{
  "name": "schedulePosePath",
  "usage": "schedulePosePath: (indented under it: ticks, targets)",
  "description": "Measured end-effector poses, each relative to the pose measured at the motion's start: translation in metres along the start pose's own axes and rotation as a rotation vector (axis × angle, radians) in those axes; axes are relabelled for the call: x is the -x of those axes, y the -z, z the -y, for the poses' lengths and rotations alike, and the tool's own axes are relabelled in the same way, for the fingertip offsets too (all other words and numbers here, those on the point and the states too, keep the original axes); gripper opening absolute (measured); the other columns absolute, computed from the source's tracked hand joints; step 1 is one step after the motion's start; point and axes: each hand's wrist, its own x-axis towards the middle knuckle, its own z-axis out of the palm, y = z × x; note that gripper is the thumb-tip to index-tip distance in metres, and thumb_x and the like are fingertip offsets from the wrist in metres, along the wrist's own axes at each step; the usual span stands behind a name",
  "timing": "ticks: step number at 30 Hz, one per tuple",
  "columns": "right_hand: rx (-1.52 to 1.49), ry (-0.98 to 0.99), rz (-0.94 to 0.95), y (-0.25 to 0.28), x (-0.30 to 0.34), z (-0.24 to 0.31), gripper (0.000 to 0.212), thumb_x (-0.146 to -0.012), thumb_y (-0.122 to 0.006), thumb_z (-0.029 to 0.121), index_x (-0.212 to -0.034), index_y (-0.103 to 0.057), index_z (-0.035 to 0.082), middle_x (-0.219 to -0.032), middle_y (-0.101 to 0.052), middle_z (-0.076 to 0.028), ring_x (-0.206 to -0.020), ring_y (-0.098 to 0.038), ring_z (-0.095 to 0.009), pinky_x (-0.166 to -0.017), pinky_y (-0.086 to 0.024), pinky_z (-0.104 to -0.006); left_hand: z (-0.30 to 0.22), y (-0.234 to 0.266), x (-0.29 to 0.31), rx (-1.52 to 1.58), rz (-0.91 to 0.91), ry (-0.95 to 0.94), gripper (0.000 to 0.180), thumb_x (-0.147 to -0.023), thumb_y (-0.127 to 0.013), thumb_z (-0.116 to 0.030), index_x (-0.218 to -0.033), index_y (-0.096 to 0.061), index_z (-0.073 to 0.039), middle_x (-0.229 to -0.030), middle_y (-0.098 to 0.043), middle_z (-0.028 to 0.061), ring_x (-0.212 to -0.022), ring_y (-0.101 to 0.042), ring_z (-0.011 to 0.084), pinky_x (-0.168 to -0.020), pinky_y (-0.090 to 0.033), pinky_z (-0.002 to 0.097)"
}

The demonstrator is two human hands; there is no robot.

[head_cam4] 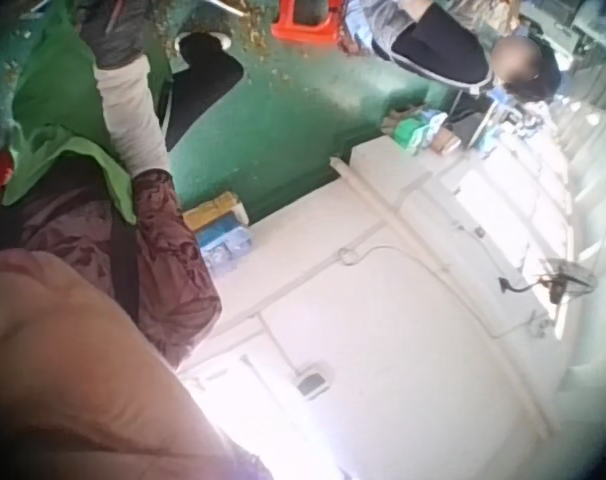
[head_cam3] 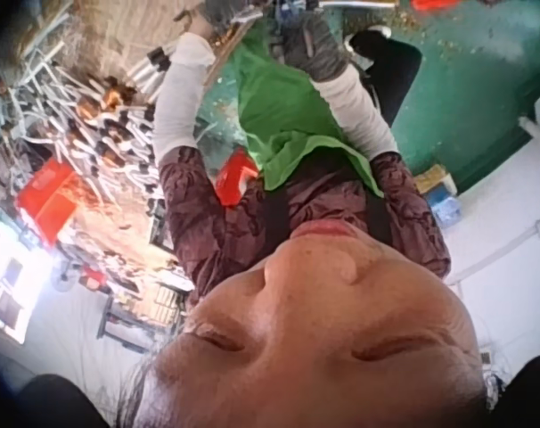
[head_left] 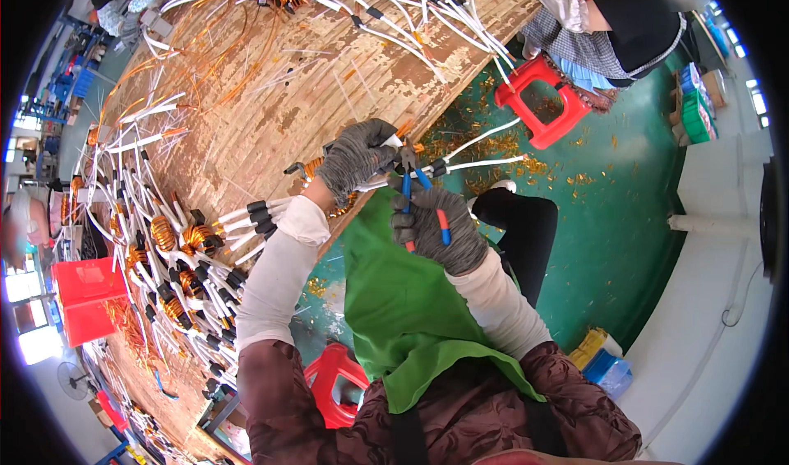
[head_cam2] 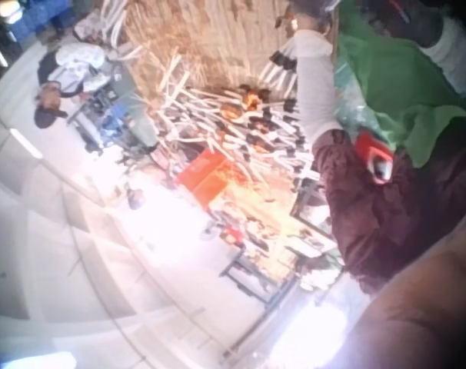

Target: Trimming the excess leads/tubing from copper toroids using a pair of cutters.

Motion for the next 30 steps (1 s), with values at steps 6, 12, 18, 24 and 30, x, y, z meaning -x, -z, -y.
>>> schedulePosePath:
  ticks: [6, 12, 18, 24, 30]
  targets:
    - [0.172, 0.046, -0.075, 0.011, 0.005, 0.011, 0.035, -0.077, -0.058, 0.014, -0.110, -0.052, 0.002, -0.081, -0.053, -0.002, -0.065, -0.049, -0.012, -0.054, -0.043, -0.0270, -0.020, -0.010, 0.008, -0.144, -0.121, -0.184, 0.035, -0.070, -0.072, -0.023, -0.092, -0.059, 0.000, -0.084, -0.064, 0.0127, -0.075, -0.060, 0.0180, -0.069, -0.048, 0.0327]
    - [0.567, 0.169, -0.216, 0.013, 0.021, 0.014, 0.038, -0.074, -0.059, 0.014, -0.108, -0.054, -0.001, -0.081, -0.055, -0.002, -0.064, -0.051, -0.008, -0.054, -0.043, -0.0194, -0.032, -0.016, 0.010, -0.514, -0.007, -0.058, 0.046, -0.067, -0.073, -0.041, -0.090, -0.062, -0.002, -0.081, -0.061, 0.0148, -0.075, -0.060, 0.0230, -0.069, -0.046, 0.0343]
    - [0.618, 0.202, -0.216, 0.020, 0.028, 0.013, 0.046, -0.071, -0.061, 0.013, -0.114, -0.052, -0.003, -0.079, -0.056, -0.001, -0.060, -0.049, -0.007, -0.054, -0.042, -0.0191, -0.030, -0.021, 0.006, -0.623, 0.042, -0.132, 0.051, -0.064, -0.073, -0.047, -0.081, -0.062, 0.000, -0.066, -0.058, 0.0167, -0.063, -0.058, 0.0291, -0.061, -0.045, 0.0376]
    - [0.547, 0.313, -0.252, 0.017, 0.033, 0.002, 0.045, -0.070, -0.061, 0.009, -0.113, -0.052, -0.004, -0.079, -0.056, -0.001, -0.060, -0.048, -0.007, -0.054, -0.040, -0.0197, -0.026, -0.027, 0.006, -0.670, 0.008, -0.139, 0.063, -0.061, -0.070, -0.057, -0.081, -0.062, 0.002, -0.067, -0.058, 0.0196, -0.064, -0.059, 0.0324, -0.063, -0.046, 0.0385]
    - [0.582, 0.408, -0.196, 0.018, 0.036, 0.008, 0.046, -0.071, -0.061, 0.007, -0.115, -0.051, 0.000, -0.088, -0.057, -0.004, -0.071, -0.054, -0.011, -0.062, -0.045, -0.0227, -0.037, -0.023, 0.008, -0.624, 0.043, -0.123, 0.053, -0.070, -0.072, -0.039, -0.099, -0.060, 0.003, -0.079, -0.062, 0.0185, -0.074, -0.061, 0.0258, -0.070, -0.047, 0.0329]
